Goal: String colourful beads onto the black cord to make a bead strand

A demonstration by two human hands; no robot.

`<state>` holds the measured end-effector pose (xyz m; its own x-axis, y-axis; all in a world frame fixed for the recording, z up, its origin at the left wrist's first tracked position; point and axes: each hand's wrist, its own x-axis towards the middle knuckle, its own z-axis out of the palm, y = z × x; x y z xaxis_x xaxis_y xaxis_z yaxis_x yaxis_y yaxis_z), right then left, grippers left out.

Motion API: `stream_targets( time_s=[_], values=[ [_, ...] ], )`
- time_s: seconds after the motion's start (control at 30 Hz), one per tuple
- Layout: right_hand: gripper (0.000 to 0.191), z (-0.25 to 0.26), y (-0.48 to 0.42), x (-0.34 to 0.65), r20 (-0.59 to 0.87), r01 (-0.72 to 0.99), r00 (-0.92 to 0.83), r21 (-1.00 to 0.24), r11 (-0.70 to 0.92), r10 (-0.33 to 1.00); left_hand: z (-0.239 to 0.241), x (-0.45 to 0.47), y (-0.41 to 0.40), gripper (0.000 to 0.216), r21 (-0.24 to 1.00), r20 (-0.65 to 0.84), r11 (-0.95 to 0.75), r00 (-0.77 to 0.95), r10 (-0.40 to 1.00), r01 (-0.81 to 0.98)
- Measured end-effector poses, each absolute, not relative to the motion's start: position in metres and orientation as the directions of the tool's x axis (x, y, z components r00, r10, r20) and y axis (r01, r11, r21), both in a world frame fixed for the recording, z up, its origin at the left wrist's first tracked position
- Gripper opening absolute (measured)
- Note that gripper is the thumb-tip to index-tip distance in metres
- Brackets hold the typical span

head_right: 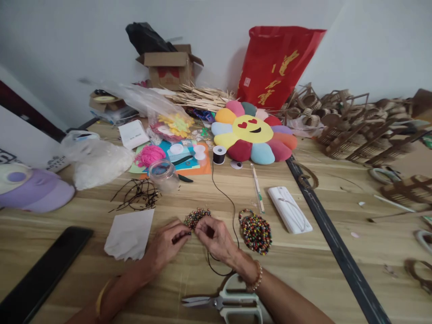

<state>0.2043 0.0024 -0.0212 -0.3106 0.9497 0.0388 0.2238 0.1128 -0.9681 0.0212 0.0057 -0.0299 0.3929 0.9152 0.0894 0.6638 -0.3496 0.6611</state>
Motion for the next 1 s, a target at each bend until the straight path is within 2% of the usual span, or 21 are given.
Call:
stream_targets(
  time_s=[0.2, 0.33, 0.53, 0.63, 0.8, 1.0],
  values=[
    [0.017, -0.027, 0.005, 0.206, 0.007, 0.171, -0.315, -0.983, 0.064, 0.949, -0.03, 0.022, 0.005, 0.011, 0.635, 0.112, -0.38, 0.407, 0.907, 0.672],
    [0.015, -0.027, 0.005, 0.206, 0.021, 0.156, -0.319, -0.985, 0.075, 0.947, -0.03, 0.023, 0.006, 0.012, 0.704, 0.136, -0.347, 0.361, 0.922, 0.62],
    [0.013, -0.031, 0.006, 0.205, 0.024, 0.166, -0.326, -0.983, 0.083, 0.945, -0.027, 0.016, 0.009, 0.013, 0.901, -0.067, -0.036, 0.221, 0.973, 0.433],
    [0.011, -0.032, 0.006, 0.206, 0.031, 0.181, -0.339, -0.979, 0.097, 0.94, -0.026, 0.012, 0.011, 0.016, 0.945, -0.15, 0.077, 0.213, 0.965, 0.317],
    [0.009, -0.031, 0.006, 0.207, 0.043, 0.193, -0.35, -0.974, 0.117, 0.936, -0.022, 0.011, 0.015, 0.016, 0.961, -0.209, 0.153, 0.239, 0.948, 0.231],
    [0.008, -0.029, 0.005, 0.207, 0.078, 0.189, -0.38, -0.969, 0.16, 0.922, -0.019, 0.011, 0.017, 0.017, 0.96, -0.236, 0.178, 0.279, 0.931, 0.216]
  ],
)
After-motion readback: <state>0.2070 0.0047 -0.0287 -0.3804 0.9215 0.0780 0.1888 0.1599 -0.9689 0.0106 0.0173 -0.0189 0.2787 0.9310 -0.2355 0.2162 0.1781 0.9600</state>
